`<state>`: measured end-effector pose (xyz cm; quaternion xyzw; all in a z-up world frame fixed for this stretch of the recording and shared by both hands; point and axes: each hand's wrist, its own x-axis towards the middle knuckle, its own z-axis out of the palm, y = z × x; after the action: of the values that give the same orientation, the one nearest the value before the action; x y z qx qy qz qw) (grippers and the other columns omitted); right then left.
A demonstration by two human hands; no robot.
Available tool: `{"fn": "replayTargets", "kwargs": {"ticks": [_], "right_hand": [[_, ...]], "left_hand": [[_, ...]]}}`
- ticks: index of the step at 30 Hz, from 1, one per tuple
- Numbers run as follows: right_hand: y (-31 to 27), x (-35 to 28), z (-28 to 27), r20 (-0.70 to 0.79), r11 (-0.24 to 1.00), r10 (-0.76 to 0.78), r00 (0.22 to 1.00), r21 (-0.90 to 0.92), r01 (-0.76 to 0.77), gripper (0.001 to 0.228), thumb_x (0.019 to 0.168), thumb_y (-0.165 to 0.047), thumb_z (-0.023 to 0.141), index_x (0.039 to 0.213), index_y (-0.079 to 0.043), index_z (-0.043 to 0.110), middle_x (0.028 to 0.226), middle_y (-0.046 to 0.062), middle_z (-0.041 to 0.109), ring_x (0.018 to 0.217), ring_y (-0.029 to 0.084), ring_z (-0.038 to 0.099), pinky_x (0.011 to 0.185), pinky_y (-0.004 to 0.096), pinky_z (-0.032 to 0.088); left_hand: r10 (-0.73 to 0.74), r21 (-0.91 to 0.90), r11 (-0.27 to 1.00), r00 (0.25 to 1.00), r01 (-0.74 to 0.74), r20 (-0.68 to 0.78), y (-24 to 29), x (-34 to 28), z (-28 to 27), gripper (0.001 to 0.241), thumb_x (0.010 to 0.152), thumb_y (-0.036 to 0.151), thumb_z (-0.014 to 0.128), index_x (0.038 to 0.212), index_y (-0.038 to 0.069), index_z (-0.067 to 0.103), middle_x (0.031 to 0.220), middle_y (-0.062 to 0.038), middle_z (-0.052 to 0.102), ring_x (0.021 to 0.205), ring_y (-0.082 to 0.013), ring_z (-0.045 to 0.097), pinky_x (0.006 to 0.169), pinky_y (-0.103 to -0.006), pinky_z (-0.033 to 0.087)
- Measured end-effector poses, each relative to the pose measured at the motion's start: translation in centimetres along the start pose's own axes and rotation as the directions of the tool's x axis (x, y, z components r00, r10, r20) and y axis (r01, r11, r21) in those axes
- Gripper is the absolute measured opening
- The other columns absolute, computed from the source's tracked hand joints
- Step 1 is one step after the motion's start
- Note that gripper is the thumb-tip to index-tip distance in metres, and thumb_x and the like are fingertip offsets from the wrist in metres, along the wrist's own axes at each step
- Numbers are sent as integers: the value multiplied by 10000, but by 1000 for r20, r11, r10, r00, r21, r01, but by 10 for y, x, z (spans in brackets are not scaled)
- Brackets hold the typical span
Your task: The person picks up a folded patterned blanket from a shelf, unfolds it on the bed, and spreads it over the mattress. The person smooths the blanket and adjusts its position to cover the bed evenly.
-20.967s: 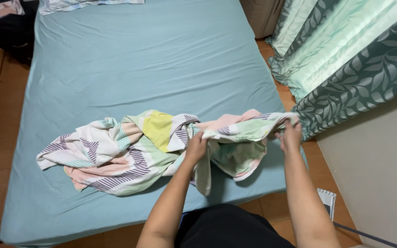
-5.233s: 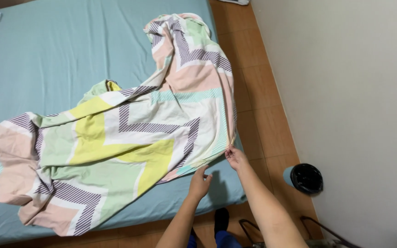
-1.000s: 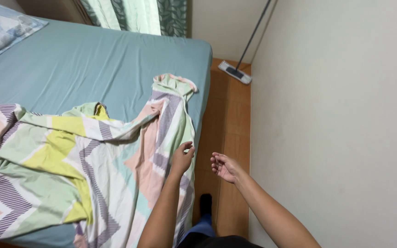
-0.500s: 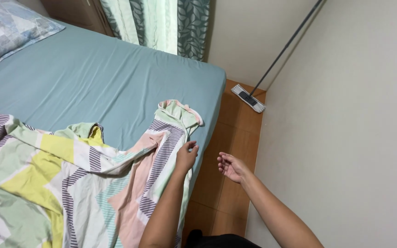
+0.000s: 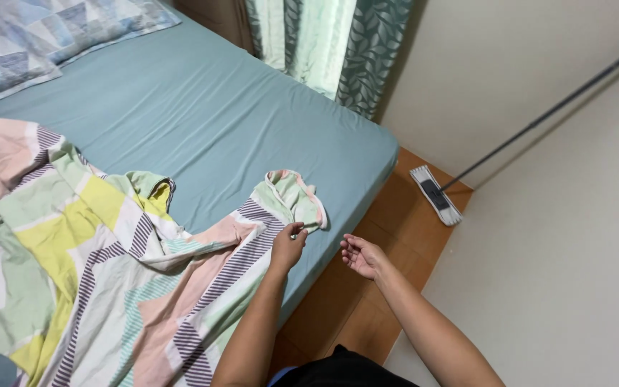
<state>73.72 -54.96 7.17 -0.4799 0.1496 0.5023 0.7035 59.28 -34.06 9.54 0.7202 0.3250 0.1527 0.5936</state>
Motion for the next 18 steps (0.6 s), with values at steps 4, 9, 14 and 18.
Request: {"fn": "replayTargets", "kwargs": {"ticks": [4,9,14,18], "right_hand": [[-45,33,-11,39,998,38,999,-56,-35,214,995,-134,592,1199,-115,656,970,52,708,810,178,649,720,340,564],[-77,87,-12,59,989,106,993,-107,-99,215,989,-136,594,1197,-117,646,957,47,704,795,179,653,715,344,567],[-96,154,-6,63,972,172,983,-172,-159,231,997,-144,596,1219,-121,657,959,40,712,782,172,654,711,337,566],[-113,195,-11,59,937,255,965,-263,-231,258,1007,-169,576,1252,-139,650,965,27,718,780,167,652,709,334,569]], "left_hand": [[-31,0,1000,997,32,-64,14,16,24,395,921,244,688,1256,36,684,987,-80,771,721,-147,716,693,-303,560],[-78,-15,997,993,77,-85,6,48,43,398,914,230,680,1269,49,675,1019,-81,764,757,-162,726,708,-313,566],[-99,32,994,990,103,-103,-17,107,64,410,907,258,696,1278,86,680,1052,-94,762,833,-207,734,777,-331,566],[-153,70,984,982,162,-114,-61,164,101,416,891,294,706,1274,133,686,1080,-123,759,919,-286,734,837,-376,564]]}}
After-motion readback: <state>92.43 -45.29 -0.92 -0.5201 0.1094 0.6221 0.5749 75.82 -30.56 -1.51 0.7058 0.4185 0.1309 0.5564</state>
